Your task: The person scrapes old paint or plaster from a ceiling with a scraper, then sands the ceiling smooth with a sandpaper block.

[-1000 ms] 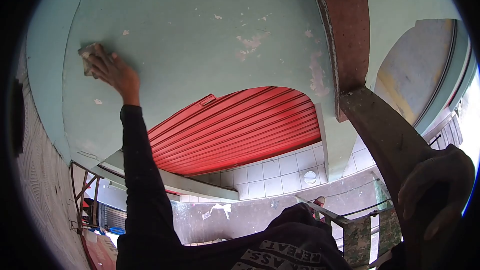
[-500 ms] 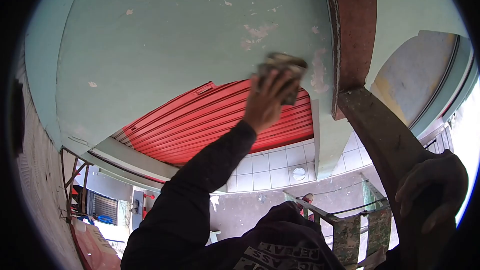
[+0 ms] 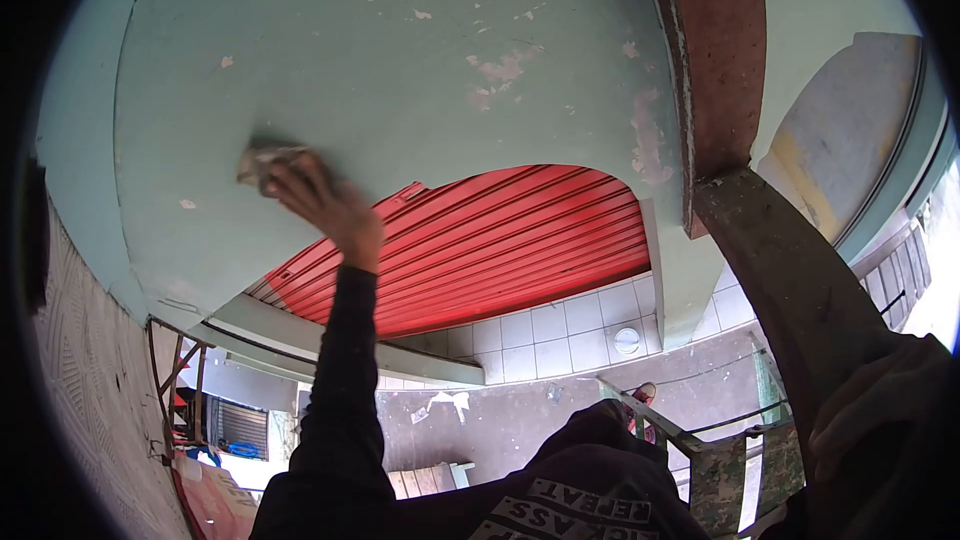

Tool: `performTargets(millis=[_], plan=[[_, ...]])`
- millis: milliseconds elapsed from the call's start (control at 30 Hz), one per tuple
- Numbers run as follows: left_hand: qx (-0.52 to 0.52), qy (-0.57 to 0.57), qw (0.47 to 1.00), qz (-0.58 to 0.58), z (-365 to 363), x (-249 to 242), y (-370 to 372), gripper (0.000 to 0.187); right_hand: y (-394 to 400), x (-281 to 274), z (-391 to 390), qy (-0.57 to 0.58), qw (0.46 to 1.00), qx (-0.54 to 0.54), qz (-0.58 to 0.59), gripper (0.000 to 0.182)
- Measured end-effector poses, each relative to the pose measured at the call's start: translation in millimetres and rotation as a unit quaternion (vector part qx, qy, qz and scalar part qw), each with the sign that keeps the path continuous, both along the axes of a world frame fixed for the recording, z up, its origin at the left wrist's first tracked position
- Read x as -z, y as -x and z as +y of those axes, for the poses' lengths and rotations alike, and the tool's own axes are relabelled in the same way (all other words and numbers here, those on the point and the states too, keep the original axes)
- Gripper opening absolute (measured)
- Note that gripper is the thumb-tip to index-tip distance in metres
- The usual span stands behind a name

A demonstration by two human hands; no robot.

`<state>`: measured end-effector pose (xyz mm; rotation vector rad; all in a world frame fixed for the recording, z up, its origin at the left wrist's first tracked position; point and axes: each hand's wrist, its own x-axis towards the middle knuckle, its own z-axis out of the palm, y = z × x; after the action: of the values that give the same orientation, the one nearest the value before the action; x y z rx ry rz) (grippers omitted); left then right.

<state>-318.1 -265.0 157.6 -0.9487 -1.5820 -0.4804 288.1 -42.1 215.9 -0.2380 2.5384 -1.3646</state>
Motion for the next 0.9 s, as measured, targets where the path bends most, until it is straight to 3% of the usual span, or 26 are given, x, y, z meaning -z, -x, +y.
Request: performTargets(millis=[100,167,200,300,367,467,533,633,667,733,833,900], plan=[[0.037,0.055,0.997,-0.034,70,48,-59,0.072,1,8,2,0.047,0.999,-0.003,0.025,0.076],[0.059,0.156,0.984,-0.063,102,78,-96,0.075,4,13,2,0.082,0.996,-0.01,0.038,0.077],[0.13,0.193,0.97,-0.073,120,98,-114,0.081,7,15,3,0.101,0.994,-0.011,0.043,0.078],[0.165,0.277,0.947,0.003,165,137,-153,0.077,6,21,2,0.158,0.985,-0.012,0.065,0.08],[0.19,0.274,0.943,-0.003,172,130,-165,0.076,3,24,0,0.177,0.982,-0.013,0.068,0.081],[0.164,0.308,0.937,-0.018,138,99,-159,0.076,0,34,23,0.094,0.988,-0.113,0.049,0.083],[0.109,0.314,0.942,-0.038,93,68,-128,0.076,-9,43,22,0.053,0.993,-0.088,0.058,0.082],[-0.003,0.253,0.967,0.0,11,40,-47,0.077,-32,34,3,0.019,0.994,0.061,0.089,0.077],[-0.002,0.23,0.973,0.002,-15,27,-28,0.074,-27,28,-3,0.012,0.993,0.07,0.089,0.075],[-0.119,0.194,0.974,-0.022,-54,0,-5,0.072,-21,18,-10,-0.002,0.994,0.079,0.078,0.072],[-0.094,0.132,0.987,-0.01,-74,-10,26,0.071,-15,7,-18,-0.011,0.994,0.093,0.055,0.069],[-0.025,0.125,0.992,0.019,-43,2,20,0.072,-11,2,-22,-0.008,0.993,0.105,0.053,0.066]])
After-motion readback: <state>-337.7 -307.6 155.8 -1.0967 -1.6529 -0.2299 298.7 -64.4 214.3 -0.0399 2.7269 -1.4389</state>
